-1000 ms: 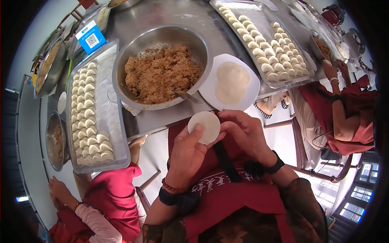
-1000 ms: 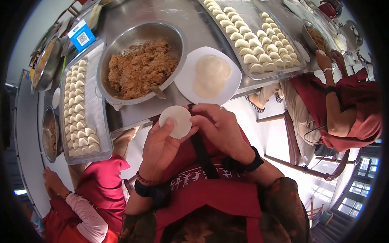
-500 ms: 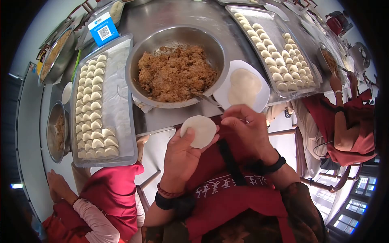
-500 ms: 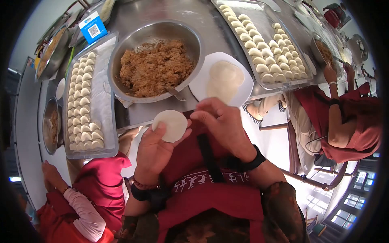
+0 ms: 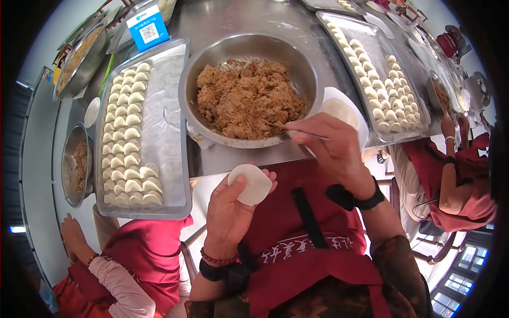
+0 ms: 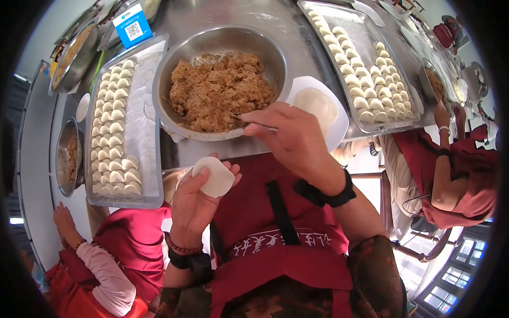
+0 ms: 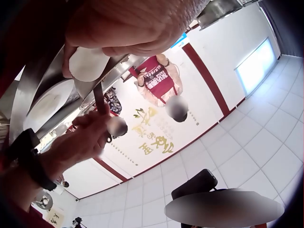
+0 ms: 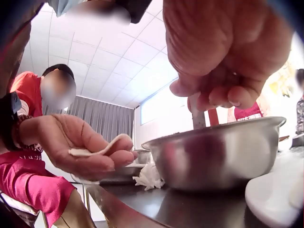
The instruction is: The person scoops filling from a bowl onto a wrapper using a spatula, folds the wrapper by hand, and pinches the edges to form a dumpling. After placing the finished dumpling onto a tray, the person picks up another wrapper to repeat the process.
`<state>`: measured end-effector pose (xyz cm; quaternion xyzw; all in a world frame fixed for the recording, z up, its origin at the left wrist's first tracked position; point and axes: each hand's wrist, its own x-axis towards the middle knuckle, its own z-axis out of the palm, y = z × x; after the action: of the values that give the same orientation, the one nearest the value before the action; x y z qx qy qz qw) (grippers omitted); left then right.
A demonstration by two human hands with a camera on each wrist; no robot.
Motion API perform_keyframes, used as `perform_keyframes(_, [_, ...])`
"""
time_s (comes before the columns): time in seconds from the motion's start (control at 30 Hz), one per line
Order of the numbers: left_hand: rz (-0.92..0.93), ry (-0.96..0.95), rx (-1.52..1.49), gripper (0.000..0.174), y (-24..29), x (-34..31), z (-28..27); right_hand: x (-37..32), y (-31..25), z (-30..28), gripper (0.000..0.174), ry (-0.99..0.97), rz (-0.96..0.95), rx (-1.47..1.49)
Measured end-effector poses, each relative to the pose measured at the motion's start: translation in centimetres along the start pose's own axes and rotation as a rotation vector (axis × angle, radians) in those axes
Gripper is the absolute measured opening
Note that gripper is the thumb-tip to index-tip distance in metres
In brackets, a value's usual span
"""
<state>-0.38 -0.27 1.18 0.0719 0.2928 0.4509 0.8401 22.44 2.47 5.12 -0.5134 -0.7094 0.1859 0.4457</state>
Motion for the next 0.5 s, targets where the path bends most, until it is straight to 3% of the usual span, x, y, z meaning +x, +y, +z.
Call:
perform_keyframes(0.07, [0.008, -0.004, -0.020, 0.033, 0.1, 0.1, -0.2, 0.4, -1.9, -1.5, 0.013, 0.022, 0.152, 0.092])
perform_keyframes(0.33, [-0.009, -0.001, -0.036, 0.033, 0.0, 0.4, -0.3, 5.8, 1.4, -1.4, 0.021, 0.172, 0.150, -0.017])
perform_keyframes(0.5, [-0.017, -0.001, -0.046, 0.033, 0.0, 0.6, -0.5, 7.0, 3.6, -0.2, 0.024, 0.074, 0.189, 0.070])
